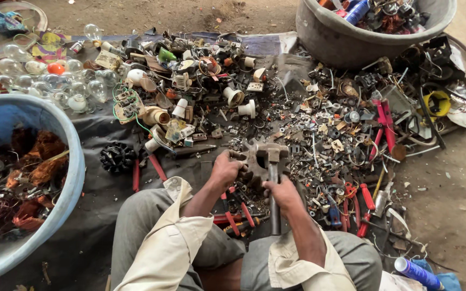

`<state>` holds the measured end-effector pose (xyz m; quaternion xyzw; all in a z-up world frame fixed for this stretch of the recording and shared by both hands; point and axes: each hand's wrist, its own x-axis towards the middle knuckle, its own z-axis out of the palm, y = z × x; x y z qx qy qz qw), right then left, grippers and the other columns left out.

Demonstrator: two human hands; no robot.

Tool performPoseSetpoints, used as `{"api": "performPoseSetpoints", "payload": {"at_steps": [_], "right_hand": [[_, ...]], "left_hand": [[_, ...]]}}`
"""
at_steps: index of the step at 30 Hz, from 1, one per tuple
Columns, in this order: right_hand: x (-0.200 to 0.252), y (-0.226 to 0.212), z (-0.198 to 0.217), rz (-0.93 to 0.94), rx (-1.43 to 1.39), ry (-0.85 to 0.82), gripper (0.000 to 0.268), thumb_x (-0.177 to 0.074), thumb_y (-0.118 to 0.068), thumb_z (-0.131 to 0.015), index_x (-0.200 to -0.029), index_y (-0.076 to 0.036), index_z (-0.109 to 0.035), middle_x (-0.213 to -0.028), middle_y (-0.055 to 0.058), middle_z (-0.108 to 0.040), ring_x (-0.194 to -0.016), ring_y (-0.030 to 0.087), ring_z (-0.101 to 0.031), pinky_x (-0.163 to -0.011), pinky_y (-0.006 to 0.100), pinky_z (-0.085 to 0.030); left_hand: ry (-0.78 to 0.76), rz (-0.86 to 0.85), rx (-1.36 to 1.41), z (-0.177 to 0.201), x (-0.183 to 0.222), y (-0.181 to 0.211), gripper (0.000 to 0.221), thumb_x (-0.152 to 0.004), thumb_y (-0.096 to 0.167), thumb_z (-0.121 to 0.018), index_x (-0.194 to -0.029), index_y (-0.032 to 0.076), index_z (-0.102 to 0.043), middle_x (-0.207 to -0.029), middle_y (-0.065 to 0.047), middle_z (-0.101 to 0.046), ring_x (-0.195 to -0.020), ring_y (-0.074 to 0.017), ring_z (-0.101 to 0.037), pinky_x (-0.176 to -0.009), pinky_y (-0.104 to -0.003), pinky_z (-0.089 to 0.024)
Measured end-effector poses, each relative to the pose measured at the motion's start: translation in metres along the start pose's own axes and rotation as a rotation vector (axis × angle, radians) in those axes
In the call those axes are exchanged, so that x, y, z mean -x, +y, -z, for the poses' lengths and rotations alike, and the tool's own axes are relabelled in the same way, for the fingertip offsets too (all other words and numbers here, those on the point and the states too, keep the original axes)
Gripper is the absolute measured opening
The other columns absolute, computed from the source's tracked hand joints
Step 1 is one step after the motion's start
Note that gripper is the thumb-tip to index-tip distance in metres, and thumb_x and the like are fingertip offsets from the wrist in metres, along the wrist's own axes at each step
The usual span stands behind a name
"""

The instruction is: The person uses a hammer and a prying tool to break apart a large metal component on the ground, then handles various small metal fragments and wires among a pile of scrap.

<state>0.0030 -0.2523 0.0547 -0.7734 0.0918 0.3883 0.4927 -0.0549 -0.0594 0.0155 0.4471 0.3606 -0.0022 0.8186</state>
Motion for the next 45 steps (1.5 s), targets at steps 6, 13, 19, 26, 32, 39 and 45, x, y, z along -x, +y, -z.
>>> {"api": "performPoseSetpoints", "payload": {"at_steps": [6,13,19,26,32,39,45], "right_hand": [[0.027,-0.030,-0.012,-0.203,-0.494,-0.128,0.027,-0.100,-0.028,-0.051,-0.110,-0.004,-0.056,-0.077,0.013,-0.065,-0.053,0.020,-0.059,-0.044,0.034,-0.052],[0.044,-0.032,-0.016,0.144,0.109,0.133,0.031,-0.100,-0.024,-0.059,-0.120,-0.002,-0.065,-0.076,0.011,-0.066,-0.051,0.018,-0.059,-0.044,0.032,-0.052],[0.051,-0.025,-0.006,1.129,0.530,0.271,0.054,-0.107,-0.032,-0.064,-0.148,0.000,-0.049,-0.110,0.012,-0.071,-0.088,0.020,-0.071,-0.074,0.036,-0.061],[0.036,-0.023,-0.012,0.593,0.796,0.292,0.058,-0.095,-0.039,-0.063,-0.146,-0.013,-0.057,-0.082,0.011,-0.076,-0.062,0.021,-0.069,-0.054,0.036,-0.057],[0.062,-0.032,-0.010,1.158,0.488,0.354,0.050,-0.102,-0.021,-0.065,-0.147,-0.002,-0.052,-0.103,0.017,-0.074,-0.072,0.017,-0.073,-0.057,0.031,-0.062],[0.062,-0.045,-0.027,0.875,0.901,0.342,0.050,-0.094,-0.017,-0.073,-0.142,-0.006,-0.060,-0.096,0.020,-0.075,-0.077,0.030,-0.072,-0.065,0.041,-0.058],[0.068,-0.045,-0.026,0.915,0.663,0.345,0.049,-0.095,-0.019,-0.071,-0.141,-0.005,-0.060,-0.091,0.016,-0.075,-0.068,0.021,-0.071,-0.055,0.034,-0.056]], "left_hand": [[0.133,0.019,-0.021,-0.001,-0.034,-0.015,0.026,-0.082,-0.004,-0.058,-0.108,-0.002,-0.061,-0.078,-0.014,-0.070,-0.064,-0.0222,-0.067,-0.055,-0.034,-0.053],[0.277,-0.056,-0.301,-0.006,-0.035,-0.003,0.024,-0.081,0.005,-0.063,-0.103,0.000,-0.066,-0.089,-0.015,-0.070,-0.079,-0.0255,-0.068,-0.069,-0.038,-0.053],[0.175,-0.094,-0.630,-0.001,-0.030,0.014,0.029,-0.087,0.013,-0.061,-0.115,0.004,-0.058,-0.108,-0.018,-0.069,-0.098,-0.0280,-0.067,-0.085,-0.041,-0.054],[0.176,-0.235,-0.664,0.002,-0.048,-0.007,0.032,-0.087,0.017,-0.063,-0.115,0.005,-0.057,-0.106,-0.020,-0.069,-0.097,-0.0324,-0.066,-0.086,-0.045,-0.053],[0.185,-0.147,-0.587,0.003,-0.040,0.003,0.036,-0.083,0.019,-0.062,-0.117,0.007,-0.056,-0.104,-0.018,-0.070,-0.096,-0.0318,-0.068,-0.086,-0.044,-0.053],[0.163,-0.181,-0.635,0.008,-0.056,-0.013,0.035,-0.083,0.018,-0.064,-0.116,0.007,-0.056,-0.101,-0.016,-0.069,-0.095,-0.0308,-0.068,-0.082,-0.045,-0.053],[0.156,-0.027,-0.487,0.008,-0.044,-0.005,0.038,-0.084,0.020,-0.066,-0.117,0.009,-0.054,-0.098,-0.018,-0.070,-0.091,-0.0308,-0.069,-0.079,-0.045,-0.055]]}}
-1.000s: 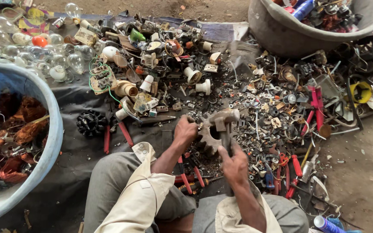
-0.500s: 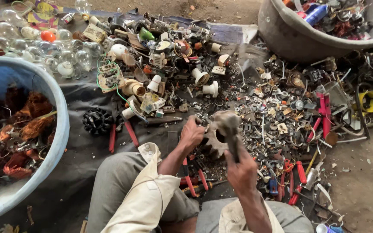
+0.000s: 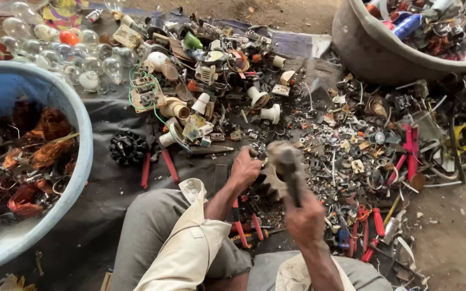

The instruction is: The person uses a hammer and a prying tool to break apart a large metal component on the ground, then handles various small metal fragments and wires among a pile of scrap.

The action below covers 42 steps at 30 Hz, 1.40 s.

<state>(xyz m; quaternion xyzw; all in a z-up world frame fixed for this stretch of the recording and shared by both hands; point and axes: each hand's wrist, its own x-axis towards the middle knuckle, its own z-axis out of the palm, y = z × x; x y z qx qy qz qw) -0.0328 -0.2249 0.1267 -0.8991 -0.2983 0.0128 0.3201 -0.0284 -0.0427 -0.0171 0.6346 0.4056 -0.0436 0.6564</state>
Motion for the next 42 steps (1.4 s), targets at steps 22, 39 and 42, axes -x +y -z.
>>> {"api": "performPoseSetpoints", "payload": {"at_steps": [22,39,42], "right_hand": [[0.001,0.005,0.008,-0.046,0.108,0.040,0.044,-0.098,-0.015,-0.071,-0.139,-0.007,-0.058,-0.090,0.021,-0.071,-0.073,0.035,-0.068,-0.065,0.042,-0.054],[-0.003,0.003,0.004,-0.157,0.217,-0.167,0.046,-0.096,-0.024,-0.070,-0.140,-0.011,-0.061,-0.085,0.022,-0.072,-0.076,0.038,-0.070,-0.068,0.047,-0.056],[-0.005,0.015,0.004,-0.117,0.319,-0.168,0.055,-0.088,-0.026,-0.072,-0.140,-0.012,-0.063,-0.083,0.023,-0.073,-0.074,0.039,-0.070,-0.066,0.049,-0.056]], "left_hand": [[0.028,-0.238,-0.122,0.003,0.010,0.009,0.038,-0.090,0.026,-0.062,-0.119,0.004,-0.052,-0.100,-0.027,-0.072,-0.093,-0.0421,-0.071,-0.084,-0.051,-0.053],[0.046,-0.257,-0.112,0.004,0.017,0.012,0.035,-0.088,0.021,-0.061,-0.117,0.003,-0.054,-0.101,-0.027,-0.072,-0.095,-0.0444,-0.070,-0.087,-0.051,-0.053],[-0.003,-0.219,-0.209,0.010,0.017,0.013,0.049,-0.090,0.022,-0.063,-0.131,0.006,-0.043,-0.106,-0.026,-0.067,-0.097,-0.0455,-0.066,-0.080,-0.056,-0.050]]}}
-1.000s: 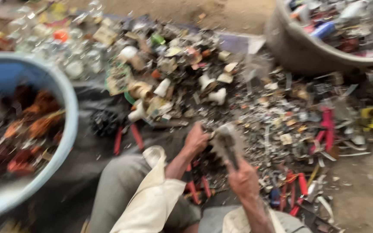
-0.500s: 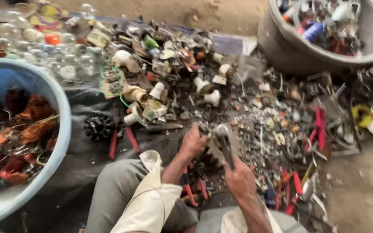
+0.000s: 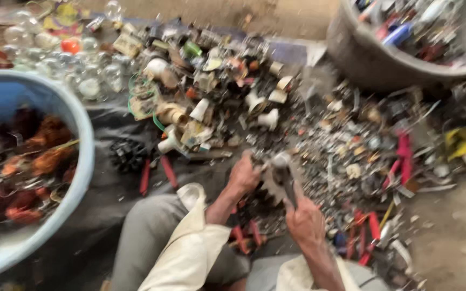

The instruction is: The person uses a hammer and a prying tool to break apart a large metal component on the ground, then handles various small metal fragments and wires among a pile of scrap.

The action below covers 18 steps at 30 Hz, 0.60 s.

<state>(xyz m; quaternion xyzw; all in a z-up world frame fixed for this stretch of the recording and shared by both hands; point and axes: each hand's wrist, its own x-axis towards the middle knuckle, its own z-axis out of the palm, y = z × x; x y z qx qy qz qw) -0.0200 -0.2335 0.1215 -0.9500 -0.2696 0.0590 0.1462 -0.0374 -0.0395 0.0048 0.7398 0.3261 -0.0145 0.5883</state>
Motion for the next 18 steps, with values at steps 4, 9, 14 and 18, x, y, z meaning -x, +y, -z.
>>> {"api": "performPoseSetpoints", "payload": {"at_steps": [4,9,14,18], "right_hand": [[0.007,0.000,0.009,0.007,-0.252,0.175,0.054,-0.095,-0.025,-0.067,-0.145,-0.007,-0.057,-0.087,0.022,-0.072,-0.071,0.031,-0.072,-0.063,0.045,-0.056],[0.019,0.018,0.003,0.111,-0.587,0.562,0.031,-0.101,-0.025,-0.066,-0.128,-0.012,-0.059,-0.089,0.018,-0.070,-0.064,0.029,-0.064,-0.061,0.040,-0.057],[0.008,0.020,-0.020,0.142,-0.110,0.051,0.058,-0.098,-0.023,-0.067,-0.154,-0.016,-0.051,-0.102,0.019,-0.075,-0.084,0.035,-0.072,-0.072,0.045,-0.058],[0.004,0.002,-0.007,0.045,-0.235,0.039,0.055,-0.096,-0.023,-0.070,-0.148,-0.015,-0.055,-0.106,0.020,-0.075,-0.085,0.032,-0.073,-0.072,0.043,-0.058]], "left_hand": [[0.024,0.007,0.020,-0.001,0.000,0.009,0.034,-0.093,0.017,-0.060,-0.121,0.003,-0.049,-0.104,-0.029,-0.068,-0.098,-0.0464,-0.066,-0.086,-0.054,-0.051],[-0.015,0.042,0.070,0.000,0.003,0.010,0.031,-0.089,0.015,-0.057,-0.117,0.003,-0.050,-0.102,-0.025,-0.071,-0.094,-0.0401,-0.073,-0.085,-0.050,-0.054],[0.057,-0.030,0.018,-0.003,0.000,0.007,0.043,-0.087,0.022,-0.066,-0.121,0.003,-0.048,-0.101,-0.031,-0.069,-0.098,-0.0487,-0.065,-0.084,-0.055,-0.051],[0.070,-0.118,0.040,-0.008,-0.009,-0.001,0.038,-0.088,0.019,-0.063,-0.119,0.001,-0.050,-0.101,-0.033,-0.068,-0.099,-0.0524,-0.064,-0.085,-0.056,-0.051]]}}
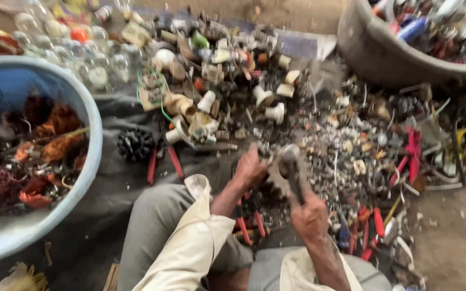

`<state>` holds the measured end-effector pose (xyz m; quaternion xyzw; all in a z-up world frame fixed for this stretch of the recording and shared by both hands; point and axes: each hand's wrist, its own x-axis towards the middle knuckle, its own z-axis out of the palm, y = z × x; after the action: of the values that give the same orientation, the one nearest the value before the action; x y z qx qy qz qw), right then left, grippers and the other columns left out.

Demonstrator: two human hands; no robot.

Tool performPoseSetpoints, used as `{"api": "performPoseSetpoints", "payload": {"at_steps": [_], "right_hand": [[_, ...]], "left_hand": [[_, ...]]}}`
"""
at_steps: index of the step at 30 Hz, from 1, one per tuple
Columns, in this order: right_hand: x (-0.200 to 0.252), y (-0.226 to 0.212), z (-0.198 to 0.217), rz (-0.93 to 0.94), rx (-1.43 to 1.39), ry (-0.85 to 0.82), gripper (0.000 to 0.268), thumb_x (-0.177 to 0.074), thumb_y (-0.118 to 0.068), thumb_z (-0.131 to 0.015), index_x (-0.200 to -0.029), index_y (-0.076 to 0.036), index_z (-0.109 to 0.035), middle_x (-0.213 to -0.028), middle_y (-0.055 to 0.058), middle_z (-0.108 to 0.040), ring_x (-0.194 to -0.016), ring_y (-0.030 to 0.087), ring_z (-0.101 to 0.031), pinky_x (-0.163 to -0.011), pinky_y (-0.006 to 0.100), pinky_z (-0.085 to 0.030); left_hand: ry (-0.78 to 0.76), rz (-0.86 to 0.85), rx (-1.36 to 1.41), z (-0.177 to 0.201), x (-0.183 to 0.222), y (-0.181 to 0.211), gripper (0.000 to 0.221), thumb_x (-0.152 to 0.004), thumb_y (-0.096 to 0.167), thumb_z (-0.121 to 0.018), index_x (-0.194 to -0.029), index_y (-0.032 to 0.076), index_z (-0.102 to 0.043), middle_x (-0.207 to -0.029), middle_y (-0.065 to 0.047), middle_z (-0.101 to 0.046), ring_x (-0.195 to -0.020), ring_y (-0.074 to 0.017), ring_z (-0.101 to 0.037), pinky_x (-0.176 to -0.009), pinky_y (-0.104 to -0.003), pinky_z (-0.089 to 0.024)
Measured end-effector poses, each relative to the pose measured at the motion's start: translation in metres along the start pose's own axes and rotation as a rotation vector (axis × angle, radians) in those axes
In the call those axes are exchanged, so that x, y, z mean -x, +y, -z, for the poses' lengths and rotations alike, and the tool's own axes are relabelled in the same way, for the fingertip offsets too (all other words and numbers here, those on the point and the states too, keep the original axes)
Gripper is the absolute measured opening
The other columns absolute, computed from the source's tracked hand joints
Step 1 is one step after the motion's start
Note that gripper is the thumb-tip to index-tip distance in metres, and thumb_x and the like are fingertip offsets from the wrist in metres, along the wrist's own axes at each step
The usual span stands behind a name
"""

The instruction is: The person uses a hammer and a prying tool to break apart a large metal component on the ground, then handles various small metal fragments and wires among a pile of scrap.

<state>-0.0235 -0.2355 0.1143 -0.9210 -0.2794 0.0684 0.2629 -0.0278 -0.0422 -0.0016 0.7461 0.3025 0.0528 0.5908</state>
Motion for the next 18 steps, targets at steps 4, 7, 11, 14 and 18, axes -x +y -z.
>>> {"api": "performPoseSetpoints", "payload": {"at_steps": [4,7,11,14,18], "right_hand": [[0.010,-0.014,0.026,0.304,-0.070,0.483,0.039,-0.109,-0.024,-0.065,-0.145,-0.012,-0.057,-0.116,0.019,-0.075,-0.087,0.027,-0.075,-0.076,0.039,-0.059],[0.014,0.005,0.014,0.052,-0.362,0.578,0.024,-0.105,-0.023,-0.065,-0.122,-0.008,-0.056,-0.092,0.019,-0.069,-0.069,0.030,-0.066,-0.060,0.035,-0.056],[0.017,0.018,-0.010,0.103,0.151,0.091,0.044,-0.096,-0.025,-0.069,-0.137,-0.010,-0.064,-0.089,0.020,-0.074,-0.070,0.032,-0.071,-0.062,0.043,-0.056],[0.004,0.006,-0.008,0.119,0.133,0.041,0.054,-0.092,-0.023,-0.070,-0.141,-0.006,-0.060,-0.093,0.023,-0.074,-0.075,0.034,-0.071,-0.064,0.044,-0.057],[0.007,-0.003,0.023,0.135,-0.043,0.355,0.039,-0.098,-0.021,-0.070,-0.134,-0.007,-0.062,-0.100,0.017,-0.076,-0.073,0.023,-0.071,-0.063,0.035,-0.057]], "left_hand": [[-0.030,0.088,0.002,0.005,0.010,0.005,0.037,-0.087,0.018,-0.062,-0.117,0.001,-0.049,-0.099,-0.031,-0.069,-0.096,-0.0488,-0.067,-0.086,-0.055,-0.051],[-0.051,0.131,-0.023,0.008,0.010,0.008,0.041,-0.087,0.016,-0.058,-0.124,0.002,-0.045,-0.098,-0.032,-0.069,-0.094,-0.0483,-0.068,-0.087,-0.055,-0.051],[-0.004,0.027,-0.073,-0.001,0.012,-0.004,0.040,-0.087,0.018,-0.061,-0.121,0.002,-0.048,-0.101,-0.034,-0.068,-0.098,-0.0508,-0.065,-0.087,-0.057,-0.050],[-0.016,-0.027,-0.112,-0.007,-0.010,-0.007,0.043,-0.088,0.021,-0.065,-0.121,0.001,-0.047,-0.102,-0.035,-0.067,-0.099,-0.0534,-0.061,-0.086,-0.059,-0.048],[-0.020,0.028,-0.047,0.001,0.011,-0.004,0.030,-0.090,0.016,-0.055,-0.117,0.003,-0.051,-0.100,-0.032,-0.069,-0.095,-0.0493,-0.067,-0.085,-0.056,-0.051]]}}
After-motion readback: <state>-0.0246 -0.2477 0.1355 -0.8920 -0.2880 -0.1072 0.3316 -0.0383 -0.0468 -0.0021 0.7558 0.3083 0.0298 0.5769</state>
